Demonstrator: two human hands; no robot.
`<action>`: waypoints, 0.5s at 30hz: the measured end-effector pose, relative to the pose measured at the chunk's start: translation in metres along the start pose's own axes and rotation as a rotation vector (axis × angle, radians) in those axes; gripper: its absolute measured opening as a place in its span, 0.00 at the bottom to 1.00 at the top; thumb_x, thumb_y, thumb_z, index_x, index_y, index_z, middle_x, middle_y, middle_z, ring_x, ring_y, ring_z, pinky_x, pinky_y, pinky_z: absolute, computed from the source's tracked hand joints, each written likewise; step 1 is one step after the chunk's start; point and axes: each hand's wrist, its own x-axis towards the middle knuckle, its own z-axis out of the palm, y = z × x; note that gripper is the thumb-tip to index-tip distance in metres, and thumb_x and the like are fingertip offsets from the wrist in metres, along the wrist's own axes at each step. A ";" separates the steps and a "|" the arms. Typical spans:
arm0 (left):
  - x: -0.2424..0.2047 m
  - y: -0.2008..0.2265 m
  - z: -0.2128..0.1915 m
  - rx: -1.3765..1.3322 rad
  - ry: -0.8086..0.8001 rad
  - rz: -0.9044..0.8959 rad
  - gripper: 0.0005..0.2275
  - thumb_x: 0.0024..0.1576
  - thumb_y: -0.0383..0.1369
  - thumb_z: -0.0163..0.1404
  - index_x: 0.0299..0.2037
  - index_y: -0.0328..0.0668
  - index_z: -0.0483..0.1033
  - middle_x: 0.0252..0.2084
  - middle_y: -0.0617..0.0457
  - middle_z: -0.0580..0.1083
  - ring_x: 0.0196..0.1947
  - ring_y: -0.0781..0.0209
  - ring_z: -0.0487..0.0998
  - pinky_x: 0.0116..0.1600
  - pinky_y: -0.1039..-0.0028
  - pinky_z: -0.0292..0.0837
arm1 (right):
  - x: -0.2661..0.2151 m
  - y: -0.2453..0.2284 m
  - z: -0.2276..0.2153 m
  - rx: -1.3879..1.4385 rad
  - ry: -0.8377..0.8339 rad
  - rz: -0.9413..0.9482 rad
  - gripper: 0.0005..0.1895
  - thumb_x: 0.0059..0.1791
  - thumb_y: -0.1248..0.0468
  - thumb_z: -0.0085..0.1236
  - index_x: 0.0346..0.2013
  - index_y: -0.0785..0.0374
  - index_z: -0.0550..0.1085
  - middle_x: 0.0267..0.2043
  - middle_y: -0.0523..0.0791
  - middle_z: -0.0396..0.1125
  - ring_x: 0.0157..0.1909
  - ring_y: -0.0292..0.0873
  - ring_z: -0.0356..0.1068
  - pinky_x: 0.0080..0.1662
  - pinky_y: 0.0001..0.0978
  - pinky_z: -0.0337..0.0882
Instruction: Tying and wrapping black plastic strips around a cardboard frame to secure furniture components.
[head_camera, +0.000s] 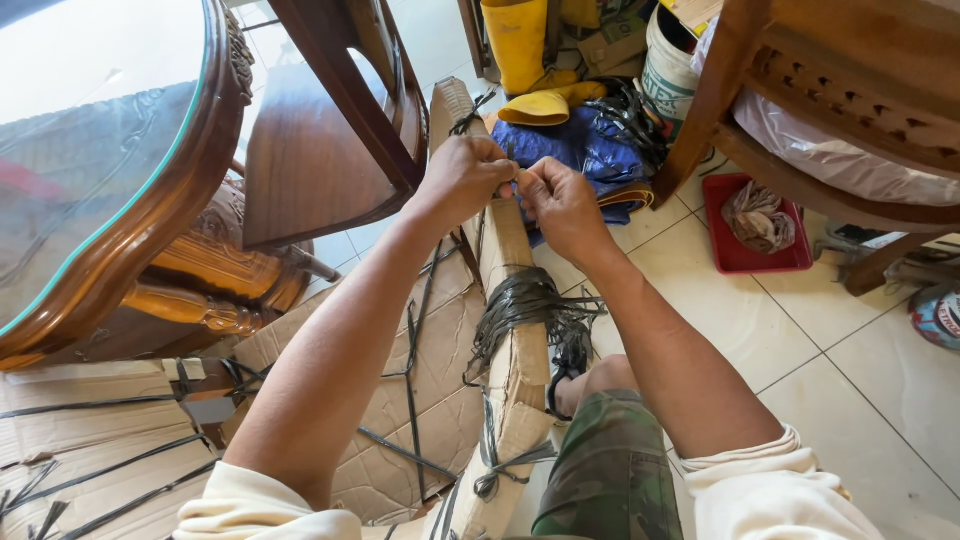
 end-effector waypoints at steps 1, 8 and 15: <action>0.003 -0.004 0.001 0.000 0.002 0.004 0.07 0.52 0.41 0.54 0.32 0.54 0.85 0.20 0.62 0.78 0.28 0.63 0.81 0.41 0.69 0.77 | 0.000 -0.003 -0.002 -0.001 0.001 -0.004 0.15 0.59 0.59 0.52 0.32 0.64 0.74 0.23 0.45 0.69 0.25 0.36 0.70 0.26 0.24 0.70; 0.002 -0.008 -0.001 -0.286 -0.013 -0.117 0.04 0.50 0.32 0.56 0.31 0.44 0.82 0.20 0.55 0.77 0.18 0.68 0.75 0.30 0.82 0.68 | -0.007 -0.013 -0.014 0.013 -0.053 -0.001 0.12 0.59 0.61 0.50 0.34 0.64 0.72 0.26 0.45 0.68 0.27 0.36 0.70 0.29 0.24 0.71; -0.014 0.009 -0.014 -0.561 -0.058 -0.262 0.06 0.48 0.23 0.58 0.35 0.32 0.78 0.23 0.51 0.77 0.16 0.70 0.77 0.24 0.86 0.71 | -0.018 -0.007 -0.011 0.064 -0.154 0.023 0.10 0.57 0.62 0.55 0.35 0.65 0.73 0.27 0.44 0.69 0.30 0.35 0.72 0.32 0.24 0.74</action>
